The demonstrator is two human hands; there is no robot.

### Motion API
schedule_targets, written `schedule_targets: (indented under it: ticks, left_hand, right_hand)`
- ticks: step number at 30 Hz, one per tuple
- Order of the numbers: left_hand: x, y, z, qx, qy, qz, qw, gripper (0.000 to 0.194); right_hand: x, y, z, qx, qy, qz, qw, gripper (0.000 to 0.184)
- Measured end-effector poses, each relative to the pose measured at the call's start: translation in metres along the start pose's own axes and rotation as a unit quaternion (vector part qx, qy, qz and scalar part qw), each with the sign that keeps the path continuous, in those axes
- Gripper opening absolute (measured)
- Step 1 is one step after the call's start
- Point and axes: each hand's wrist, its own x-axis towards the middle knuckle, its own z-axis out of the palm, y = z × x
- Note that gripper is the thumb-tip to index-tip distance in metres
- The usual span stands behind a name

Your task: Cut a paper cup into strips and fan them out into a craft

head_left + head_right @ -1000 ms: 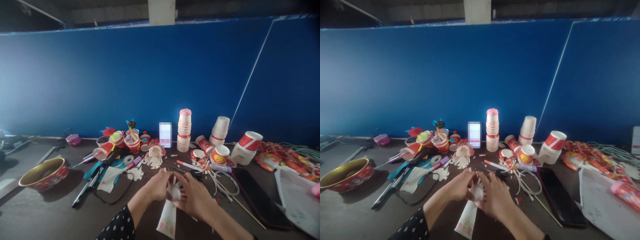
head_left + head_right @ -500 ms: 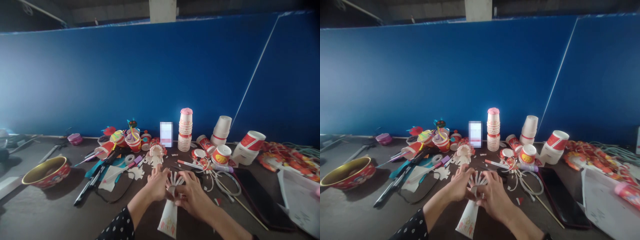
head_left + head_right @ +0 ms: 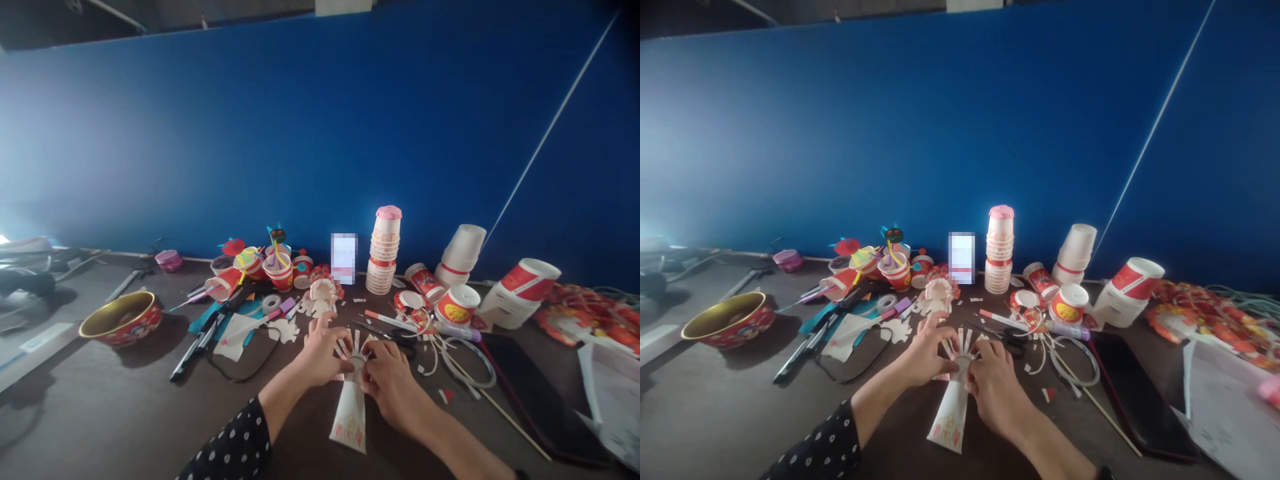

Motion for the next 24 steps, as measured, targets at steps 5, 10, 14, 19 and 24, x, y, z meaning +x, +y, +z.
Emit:
schedule_targets:
  ticks: [5,10,14,19,24]
  left_hand:
    - [-0.005,0.0,0.002,0.031,-0.039,0.043,0.998,0.015]
    - [-0.008,0.003,0.0,0.057,-0.076,0.078,0.992,0.012]
    - [-0.007,0.003,-0.004,0.05,-0.118,0.079,0.989,0.013]
    - [-0.005,-0.002,0.0,0.041,-0.101,0.094,0.99,0.013]
    - [-0.006,-0.001,0.005,0.036,-0.089,0.081,0.992,0.017]
  right_hand:
    - [0.0,0.001,0.004,0.011,0.008,-0.002,1.0,0.011]
    - [-0.001,0.002,0.004,0.002,0.011,-0.009,1.0,0.009]
    - [-0.001,0.004,0.0,0.028,-0.007,-0.014,0.999,0.007]
    - [0.0,0.008,-0.009,0.065,-0.042,-0.021,0.997,0.008]
    - [0.003,0.01,-0.014,0.079,-0.049,-0.043,0.995,0.012]
